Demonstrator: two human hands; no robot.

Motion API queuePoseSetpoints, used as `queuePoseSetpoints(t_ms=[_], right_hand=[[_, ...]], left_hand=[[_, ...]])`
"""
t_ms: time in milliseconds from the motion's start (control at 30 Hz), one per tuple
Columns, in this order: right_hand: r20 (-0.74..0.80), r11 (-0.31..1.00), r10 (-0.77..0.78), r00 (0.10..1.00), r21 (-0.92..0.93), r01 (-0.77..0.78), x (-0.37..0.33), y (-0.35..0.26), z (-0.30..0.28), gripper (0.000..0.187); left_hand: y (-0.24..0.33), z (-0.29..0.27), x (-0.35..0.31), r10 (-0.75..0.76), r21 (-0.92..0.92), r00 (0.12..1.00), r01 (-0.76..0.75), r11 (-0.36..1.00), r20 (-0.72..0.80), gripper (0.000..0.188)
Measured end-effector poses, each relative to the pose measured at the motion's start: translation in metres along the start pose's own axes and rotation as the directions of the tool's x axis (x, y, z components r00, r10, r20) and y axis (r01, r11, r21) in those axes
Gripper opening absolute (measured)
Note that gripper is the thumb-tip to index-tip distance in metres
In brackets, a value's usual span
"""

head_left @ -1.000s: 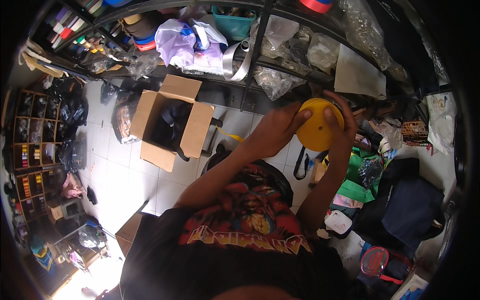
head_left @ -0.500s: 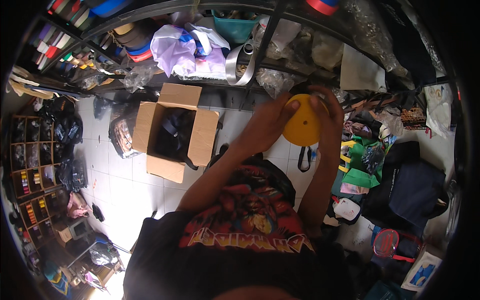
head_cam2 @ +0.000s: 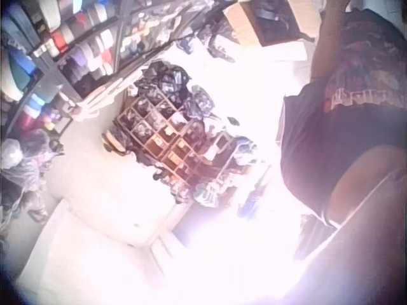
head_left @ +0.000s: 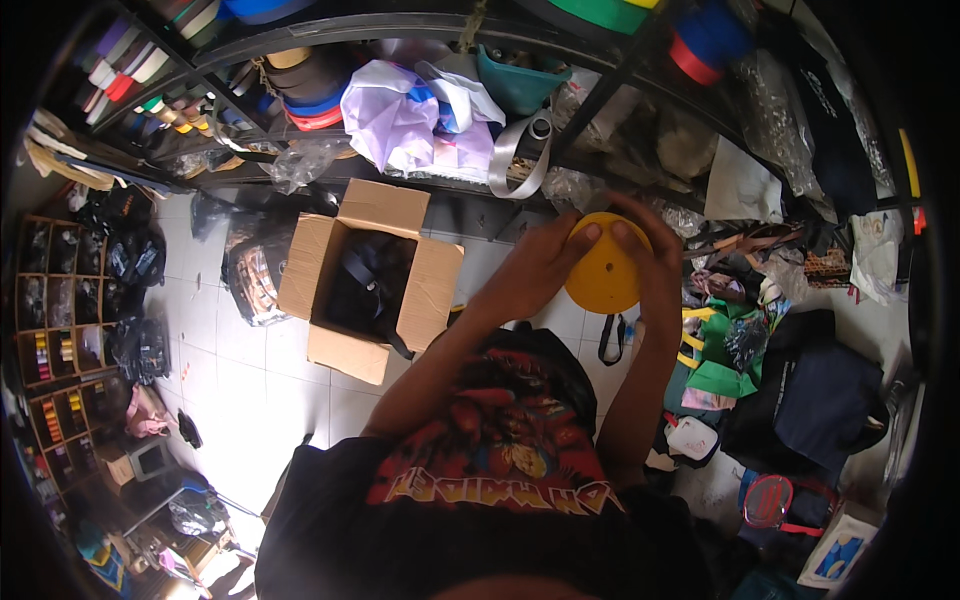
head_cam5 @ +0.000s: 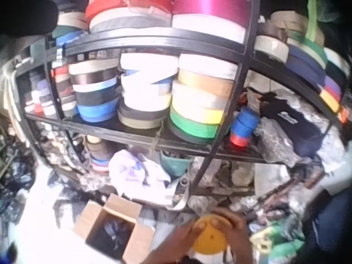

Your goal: The person organizes rolls of tape and textile materials by taking them out of a cardboard box and placing them onto different shelves.

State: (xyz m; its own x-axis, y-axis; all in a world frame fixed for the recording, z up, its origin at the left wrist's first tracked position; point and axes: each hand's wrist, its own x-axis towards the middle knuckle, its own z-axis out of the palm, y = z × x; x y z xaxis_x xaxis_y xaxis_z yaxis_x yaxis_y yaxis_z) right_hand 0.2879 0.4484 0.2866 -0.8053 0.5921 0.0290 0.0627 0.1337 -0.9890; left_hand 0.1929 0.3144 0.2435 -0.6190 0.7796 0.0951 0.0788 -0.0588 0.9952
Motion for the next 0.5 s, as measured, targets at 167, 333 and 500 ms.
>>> queuePoseSetpoints(t_ms=[167,333,500], right_hand=[[-0.457,0.991,-0.134,0.88,-0.062,0.119,0.01,0.012,0.032,0.03],[-0.484,0.984,-0.139,0.864,0.033,0.176,0.013,0.025,0.031,0.03],[0.023,0.993,-0.019,1.0,0.119,0.016,0.026,0.009,-0.019,0.032]], left_hand=[[0.003,0.017,0.009,-0.176,-0.176,0.967,0.144,0.974,-0.183,0.046],[0.002,0.023,0.019,-0.005,-0.012,0.946,0.001,1.0,-0.323,0.047],[0.016,0.01,0.017,0.024,0.09,0.992,-0.013,0.996,-0.123,0.045]])
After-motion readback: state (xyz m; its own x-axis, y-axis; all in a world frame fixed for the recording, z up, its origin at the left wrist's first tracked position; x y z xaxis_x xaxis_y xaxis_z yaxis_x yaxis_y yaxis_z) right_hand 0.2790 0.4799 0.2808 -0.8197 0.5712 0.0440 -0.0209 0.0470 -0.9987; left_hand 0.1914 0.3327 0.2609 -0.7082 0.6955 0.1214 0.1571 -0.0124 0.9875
